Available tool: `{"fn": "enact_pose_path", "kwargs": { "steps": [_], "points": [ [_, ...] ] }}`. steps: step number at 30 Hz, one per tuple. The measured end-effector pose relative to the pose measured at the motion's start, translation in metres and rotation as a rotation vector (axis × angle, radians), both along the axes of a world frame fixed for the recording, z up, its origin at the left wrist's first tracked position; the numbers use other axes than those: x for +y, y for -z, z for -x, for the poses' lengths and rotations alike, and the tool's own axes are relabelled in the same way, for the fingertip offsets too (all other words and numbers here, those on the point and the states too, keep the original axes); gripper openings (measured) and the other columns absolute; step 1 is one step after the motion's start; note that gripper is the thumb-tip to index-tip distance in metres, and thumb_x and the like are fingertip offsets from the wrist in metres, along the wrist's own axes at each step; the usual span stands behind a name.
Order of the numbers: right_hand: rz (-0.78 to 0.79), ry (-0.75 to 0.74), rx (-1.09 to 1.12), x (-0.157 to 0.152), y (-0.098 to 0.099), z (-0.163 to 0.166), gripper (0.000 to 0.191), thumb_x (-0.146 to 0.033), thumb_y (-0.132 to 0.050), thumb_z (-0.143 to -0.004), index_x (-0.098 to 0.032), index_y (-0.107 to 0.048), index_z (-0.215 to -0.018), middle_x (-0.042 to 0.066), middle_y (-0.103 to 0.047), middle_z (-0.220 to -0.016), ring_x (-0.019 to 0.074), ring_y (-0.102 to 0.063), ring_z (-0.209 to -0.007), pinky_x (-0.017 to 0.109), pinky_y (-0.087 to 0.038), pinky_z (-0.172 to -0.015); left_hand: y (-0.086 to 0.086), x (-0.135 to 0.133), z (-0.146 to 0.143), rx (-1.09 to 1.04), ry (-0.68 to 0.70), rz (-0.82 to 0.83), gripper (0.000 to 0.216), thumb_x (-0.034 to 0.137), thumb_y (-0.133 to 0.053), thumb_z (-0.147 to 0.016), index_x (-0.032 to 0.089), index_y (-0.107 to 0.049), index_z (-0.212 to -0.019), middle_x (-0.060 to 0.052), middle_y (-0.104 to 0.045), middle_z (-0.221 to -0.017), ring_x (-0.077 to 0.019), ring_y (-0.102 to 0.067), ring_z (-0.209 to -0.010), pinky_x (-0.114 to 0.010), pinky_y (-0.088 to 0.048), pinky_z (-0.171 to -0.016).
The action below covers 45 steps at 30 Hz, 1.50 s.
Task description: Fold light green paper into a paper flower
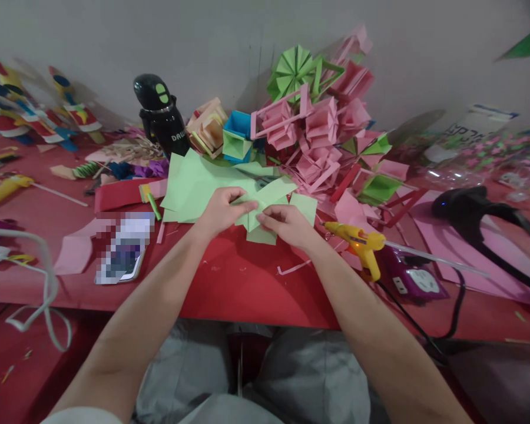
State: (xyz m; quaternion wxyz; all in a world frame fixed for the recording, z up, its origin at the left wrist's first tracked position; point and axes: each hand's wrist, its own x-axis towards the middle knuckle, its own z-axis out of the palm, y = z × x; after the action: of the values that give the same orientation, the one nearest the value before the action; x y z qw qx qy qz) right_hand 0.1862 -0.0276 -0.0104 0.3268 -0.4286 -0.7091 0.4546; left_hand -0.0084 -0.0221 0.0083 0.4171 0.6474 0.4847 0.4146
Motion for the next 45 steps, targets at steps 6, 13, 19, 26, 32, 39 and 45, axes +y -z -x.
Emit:
{"fn": "enact_pose_path", "kwargs": {
  "steps": [6,13,19,26,32,39,45],
  "points": [
    [-0.047,0.124,0.04,0.004,0.005,0.003,0.031,-0.046,-0.062,-0.084,-0.018,-0.063,-0.071,0.001,-0.06,-0.065,0.013,-0.049,-0.061,0.029,-0.039,-0.06,0.005,0.005,0.002,-0.048,-0.008,0.03,0.029,0.041,-0.078,-0.073,0.016,-0.066,-0.083,0.002,-0.057,-0.068,-0.0106,-0.046,-0.061,-0.024,-0.037,-0.057],
    [-0.164,0.245,0.099,0.007,0.007,-0.001,0.028,-0.045,-0.064,-0.083,-0.018,-0.063,-0.075,0.0,-0.056,-0.065,0.0119,-0.044,-0.058,0.028,-0.036,-0.057,0.01,0.004,0.003,0.057,0.143,0.078,0.033,0.035,-0.084,-0.066,0.017,-0.067,-0.088,-0.002,-0.063,-0.085,-0.0166,-0.057,-0.083,-0.028,-0.045,-0.073],
    [-0.171,0.202,0.103,0.003,0.002,0.0,0.038,-0.055,-0.068,-0.083,-0.018,-0.063,-0.077,0.0,-0.056,-0.07,0.0121,-0.045,-0.064,0.027,-0.037,-0.06,0.008,0.001,-0.001,-0.002,0.132,0.044,0.027,0.038,-0.081,-0.07,0.016,-0.066,-0.077,0.003,-0.053,-0.068,-0.0112,-0.049,-0.065,-0.027,-0.041,-0.064],
    [-0.117,0.209,0.135,0.003,0.001,-0.001,0.046,-0.063,-0.068,-0.081,-0.018,-0.064,-0.081,-0.001,-0.053,-0.07,0.0118,-0.041,-0.064,0.028,-0.035,-0.059,0.006,0.0,-0.009,-0.126,0.013,0.095,0.035,0.04,-0.084,-0.064,0.016,-0.065,-0.078,0.001,-0.061,-0.071,-0.0122,-0.053,-0.065,-0.028,-0.046,-0.064],
    [-0.213,0.222,0.052,0.004,-0.001,-0.004,0.043,-0.057,-0.069,-0.082,-0.018,-0.058,-0.067,-0.003,-0.047,-0.061,0.0105,-0.036,-0.058,0.028,-0.031,-0.055,0.002,-0.002,-0.004,-0.05,0.065,0.074,0.034,0.048,-0.079,-0.073,0.016,-0.068,-0.075,0.001,-0.058,-0.066,-0.0112,-0.049,-0.062,-0.026,-0.041,-0.06],
    [-0.149,0.281,0.177,0.009,0.006,-0.005,0.034,-0.051,-0.074,-0.079,-0.017,-0.073,-0.084,0.0,-0.06,-0.069,0.0124,-0.047,-0.063,0.029,-0.039,-0.06,0.004,0.0,-0.005,-0.033,-0.027,0.047,0.035,0.048,-0.08,-0.071,0.015,-0.068,-0.073,0.0,-0.058,-0.063,-0.0125,-0.05,-0.061,-0.028,-0.043,-0.061],
    [-0.271,0.291,0.068,0.007,0.008,-0.007,0.035,-0.041,-0.068,-0.086,-0.02,-0.077,-0.113,0.002,-0.067,-0.078,0.0144,-0.052,-0.067,0.031,-0.046,-0.066,0.005,0.0,-0.002,0.017,0.007,-0.009,0.031,0.035,-0.079,-0.074,0.016,-0.072,-0.098,-0.003,-0.063,-0.081,-0.0172,-0.061,-0.082,-0.028,-0.05,-0.07]
  ]
}}
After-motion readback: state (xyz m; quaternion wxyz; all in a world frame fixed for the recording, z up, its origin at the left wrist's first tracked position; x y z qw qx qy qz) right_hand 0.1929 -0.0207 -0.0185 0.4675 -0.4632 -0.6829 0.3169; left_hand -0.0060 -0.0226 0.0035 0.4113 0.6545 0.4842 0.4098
